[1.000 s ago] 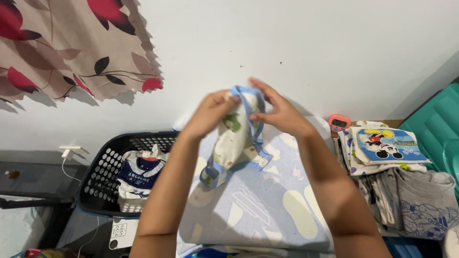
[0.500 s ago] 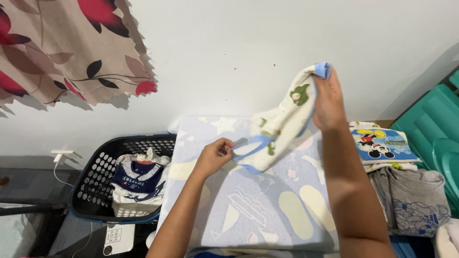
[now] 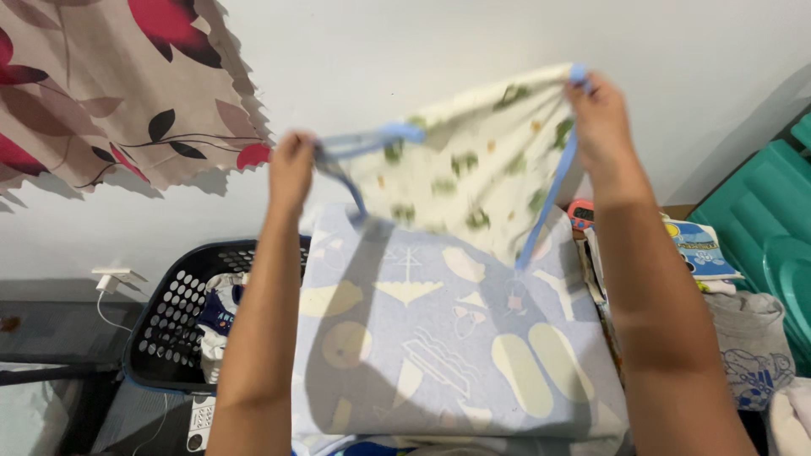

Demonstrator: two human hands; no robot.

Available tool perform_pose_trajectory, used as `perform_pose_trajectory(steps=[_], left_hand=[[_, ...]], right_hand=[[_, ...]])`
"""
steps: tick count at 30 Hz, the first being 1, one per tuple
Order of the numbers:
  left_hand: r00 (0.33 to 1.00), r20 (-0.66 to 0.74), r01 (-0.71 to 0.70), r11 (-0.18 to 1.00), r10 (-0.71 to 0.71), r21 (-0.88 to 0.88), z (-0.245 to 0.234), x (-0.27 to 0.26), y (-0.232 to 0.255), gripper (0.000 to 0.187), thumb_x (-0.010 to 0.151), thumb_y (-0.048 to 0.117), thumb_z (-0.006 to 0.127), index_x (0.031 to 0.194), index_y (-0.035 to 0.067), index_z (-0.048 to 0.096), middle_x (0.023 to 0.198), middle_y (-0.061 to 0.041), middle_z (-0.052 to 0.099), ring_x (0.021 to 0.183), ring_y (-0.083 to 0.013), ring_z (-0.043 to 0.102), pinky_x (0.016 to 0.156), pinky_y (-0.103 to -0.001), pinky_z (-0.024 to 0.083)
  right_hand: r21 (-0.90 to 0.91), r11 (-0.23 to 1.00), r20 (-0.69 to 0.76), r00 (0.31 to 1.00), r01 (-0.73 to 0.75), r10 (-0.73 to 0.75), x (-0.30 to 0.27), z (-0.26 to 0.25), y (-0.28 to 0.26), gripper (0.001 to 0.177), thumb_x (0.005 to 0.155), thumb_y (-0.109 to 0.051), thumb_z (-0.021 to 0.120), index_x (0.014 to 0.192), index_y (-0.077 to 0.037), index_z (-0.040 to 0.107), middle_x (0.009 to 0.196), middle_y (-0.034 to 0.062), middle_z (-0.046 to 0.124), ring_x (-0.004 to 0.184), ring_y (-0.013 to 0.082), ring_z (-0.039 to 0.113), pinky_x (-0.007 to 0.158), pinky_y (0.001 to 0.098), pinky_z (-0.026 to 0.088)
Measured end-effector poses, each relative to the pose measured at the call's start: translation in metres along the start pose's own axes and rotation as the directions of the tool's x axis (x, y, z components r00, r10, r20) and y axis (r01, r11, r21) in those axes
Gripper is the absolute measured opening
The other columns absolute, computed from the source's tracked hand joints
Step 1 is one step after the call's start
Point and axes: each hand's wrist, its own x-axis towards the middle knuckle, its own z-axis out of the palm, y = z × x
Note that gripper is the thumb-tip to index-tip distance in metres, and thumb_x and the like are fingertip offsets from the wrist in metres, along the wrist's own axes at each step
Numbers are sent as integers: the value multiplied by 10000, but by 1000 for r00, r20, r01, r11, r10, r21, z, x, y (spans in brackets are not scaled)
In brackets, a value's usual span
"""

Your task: The person folds several small garments one by one on a patterned changing mat. Items include a white cloth, a white shirt with blue trim, a patterned onesie, a Mickey Mouse shirt, a dinosaur-patterned shirt, and a white shirt with a dolphin graphic. Each item is smoothed and folded into a neat stack on the right side of the mat.

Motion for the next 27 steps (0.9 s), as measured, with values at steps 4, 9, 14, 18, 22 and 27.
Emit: perform_pose_trajectory(steps=[4,9,14,18,22,27], left_hand=[[970,31,-219,921,241,-322,-21,-4,72,106,1018,65,545,1035,46,648,1058,-50,666,1016,-134,581,916,-269,444],[975,212,-10,968,65,-250,-61,-84,94,177,974,97,452,977,67,627,1122,-70,690,1012,-174,603,908,-323,465],[758,640,211,976,-129,-54,-102,-161,60,190,857,74,483,937,54,654,1069,-74,677,1128,-199,618,1035,-372,450],[702,623,376,923,-345,87,-109,-176,16,240,966,219,509,1028,53,670,1001,-58,696,1051,-183,639,1010,-327,449],[794,463,362,919,-393,160,-94,-165,-44,338,1026,329,574,1111,9,642,1022,-59,645,1051,-185,579,988,-312,425],[972,48,187,879,-231,438,-64,-146,-129,460,968,338,691,1237,-30,629,1124,-114,623,1026,-191,566,881,-331,458]], right_hand=[[367,922,51,987,123,-151,-18,-7,-39,181,1058,-22,544,1171,-58,680,1163,55,693,1111,154,646,1058,330,529],[253,967,521,845,-20,-118,-112,-26,-67,176,995,-12,571,1120,-11,696,1163,125,724,1247,277,649,1198,468,485],[-594,775,651,436,-216,621,-181,-22,-33,336,851,-153,711,1173,-69,754,1151,79,791,1142,196,675,1034,422,499],[-527,695,606,357,-490,711,-189,-24,16,348,920,-240,688,1209,-55,750,1114,124,795,1106,199,705,1030,387,512],[-390,691,356,592,-608,723,-169,-31,78,411,938,-271,635,1284,-57,701,1141,102,744,1079,187,687,948,363,546],[-390,661,55,700,-642,712,-160,-14,173,500,971,-344,603,1395,-80,599,1193,74,714,1077,200,659,895,371,534]])
